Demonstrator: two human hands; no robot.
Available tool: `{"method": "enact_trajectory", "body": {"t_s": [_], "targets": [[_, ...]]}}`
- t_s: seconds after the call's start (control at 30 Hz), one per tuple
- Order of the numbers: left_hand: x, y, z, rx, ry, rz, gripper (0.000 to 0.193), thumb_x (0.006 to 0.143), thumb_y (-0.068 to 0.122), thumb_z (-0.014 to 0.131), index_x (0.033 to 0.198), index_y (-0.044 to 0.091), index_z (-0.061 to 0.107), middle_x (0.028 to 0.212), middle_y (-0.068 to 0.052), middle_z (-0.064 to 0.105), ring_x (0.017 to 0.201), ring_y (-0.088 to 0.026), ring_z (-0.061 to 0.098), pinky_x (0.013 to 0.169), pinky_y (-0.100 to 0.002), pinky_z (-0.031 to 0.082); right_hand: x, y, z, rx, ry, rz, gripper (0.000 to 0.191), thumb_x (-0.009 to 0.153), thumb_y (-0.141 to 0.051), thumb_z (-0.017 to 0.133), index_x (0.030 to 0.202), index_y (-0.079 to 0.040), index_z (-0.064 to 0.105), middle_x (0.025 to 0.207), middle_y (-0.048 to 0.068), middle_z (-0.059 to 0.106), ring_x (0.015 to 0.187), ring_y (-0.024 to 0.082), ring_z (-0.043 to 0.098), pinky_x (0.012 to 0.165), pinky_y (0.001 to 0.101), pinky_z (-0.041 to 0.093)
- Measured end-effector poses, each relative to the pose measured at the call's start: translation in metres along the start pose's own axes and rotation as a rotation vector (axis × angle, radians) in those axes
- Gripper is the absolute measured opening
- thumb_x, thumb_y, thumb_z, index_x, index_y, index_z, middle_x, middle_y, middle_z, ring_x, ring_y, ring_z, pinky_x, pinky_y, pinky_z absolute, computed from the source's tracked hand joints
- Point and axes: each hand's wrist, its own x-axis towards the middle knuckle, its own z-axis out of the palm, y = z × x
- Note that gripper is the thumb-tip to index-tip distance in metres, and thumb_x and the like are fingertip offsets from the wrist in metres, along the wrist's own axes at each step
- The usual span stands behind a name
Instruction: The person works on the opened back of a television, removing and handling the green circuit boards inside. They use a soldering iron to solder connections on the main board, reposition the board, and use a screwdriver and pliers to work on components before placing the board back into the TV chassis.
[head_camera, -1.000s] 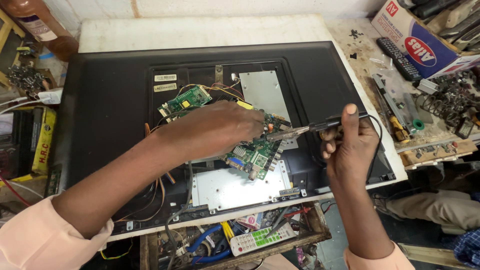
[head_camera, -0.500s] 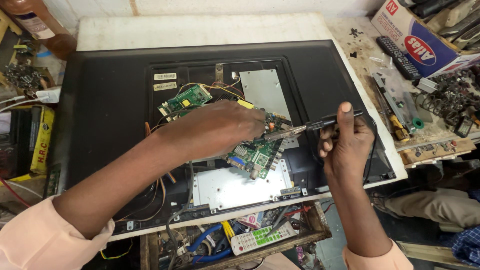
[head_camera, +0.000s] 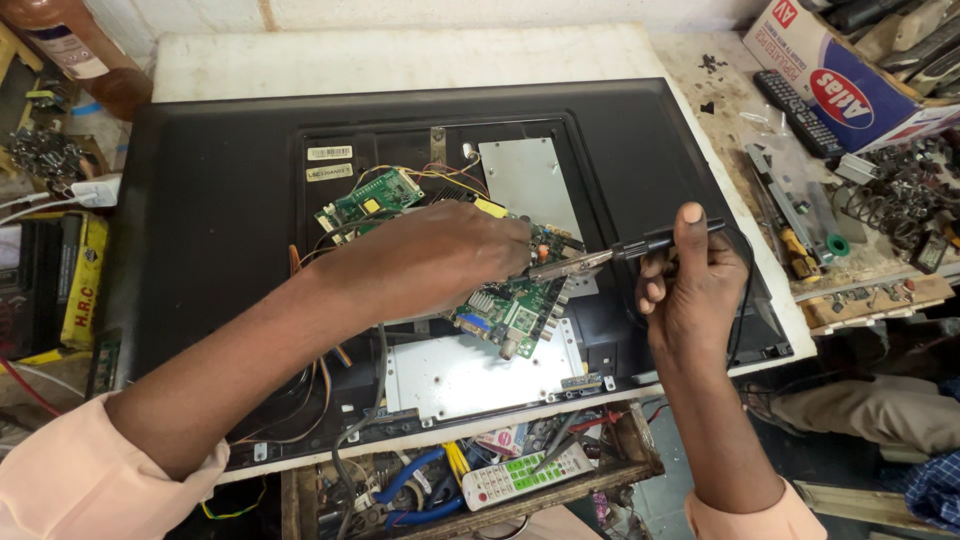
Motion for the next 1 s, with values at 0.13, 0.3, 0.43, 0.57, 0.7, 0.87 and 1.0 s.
{"method": "enact_trajectory", "body": {"t_s": [0.13,0.3,0.43,0.57,0.7,0.87,1.0], "targets": [[-0.0005,0.0012,0.0018,0.021,-0.033,-0.013,0.018,0.082,-0.009,0.064,0.098,-0.002,0.07,0.1,-0.014,0.068,0.092,-0.028,0.071,0.088,-0.044,0.057,-0.0001,0.0004,-0.0006,0.003,-0.005,0.002,0.045,0.094,-0.046,0.077,0.08,-0.012,0.051,0.059,0.006,0.058,0.041,0.009,0.049,0.033,0.0231,0.037],[0.0005,0.0038,0.0014,0.019,-0.021,-0.004,0.018,0.081,-0.009,0.065,0.096,-0.002,0.071,0.096,-0.013,0.068,0.09,-0.028,0.071,0.082,-0.043,0.058,-0.001,0.0015,-0.0018,-0.001,-0.01,-0.008,0.046,0.094,-0.046,0.077,0.08,-0.012,0.05,0.059,0.005,0.057,0.041,0.009,0.05,0.034,0.0233,0.038],[0.0012,0.0045,0.0009,-0.001,-0.034,-0.037,0.016,0.082,-0.009,0.065,0.094,0.0,0.071,0.093,-0.012,0.068,0.088,-0.027,0.072,0.08,-0.042,0.059,-0.0021,0.0018,-0.0027,-0.014,-0.011,-0.007,0.046,0.095,-0.047,0.077,0.08,-0.012,0.05,0.06,0.005,0.057,0.042,0.008,0.05,0.034,0.0234,0.039],[0.0005,0.0044,0.0009,0.004,-0.034,-0.027,0.019,0.08,-0.011,0.065,0.094,0.0,0.071,0.094,-0.012,0.067,0.09,-0.027,0.071,0.082,-0.043,0.058,-0.0022,0.0024,-0.0016,-0.005,-0.008,-0.007,0.045,0.095,-0.047,0.077,0.081,-0.011,0.051,0.06,0.005,0.057,0.042,0.008,0.05,0.034,0.0232,0.039],[-0.0012,0.0046,0.0024,0.002,-0.008,-0.017,0.022,0.079,-0.01,0.065,0.097,0.0,0.071,0.098,-0.012,0.067,0.093,-0.028,0.07,0.086,-0.045,0.056,-0.002,0.0035,-0.0008,-0.004,0.002,0.006,0.044,0.094,-0.046,0.077,0.082,-0.012,0.052,0.06,0.005,0.057,0.041,0.008,0.05,0.034,0.0227,0.039],[-0.0033,0.0026,0.0043,-0.013,-0.027,-0.023,0.022,0.081,-0.009,0.066,0.099,0.001,0.072,0.099,-0.012,0.068,0.095,-0.029,0.07,0.088,-0.046,0.055,-0.0018,0.0064,-0.0008,0.016,0.001,0.01,0.044,0.094,-0.045,0.078,0.082,-0.012,0.052,0.06,0.005,0.058,0.041,0.008,0.049,0.034,0.0229,0.039],[-0.0031,0.0024,0.0049,-0.007,-0.002,-0.008,0.021,0.08,-0.009,0.065,0.098,0.0,0.072,0.101,-0.012,0.069,0.094,-0.029,0.07,0.087,-0.045,0.056,-0.002,0.0079,-0.0008,0.034,-0.02,0.008,0.043,0.094,-0.044,0.078,0.083,-0.012,0.053,0.06,0.005,0.058,0.042,0.008,0.05,0.035,0.0226,0.039]]}}
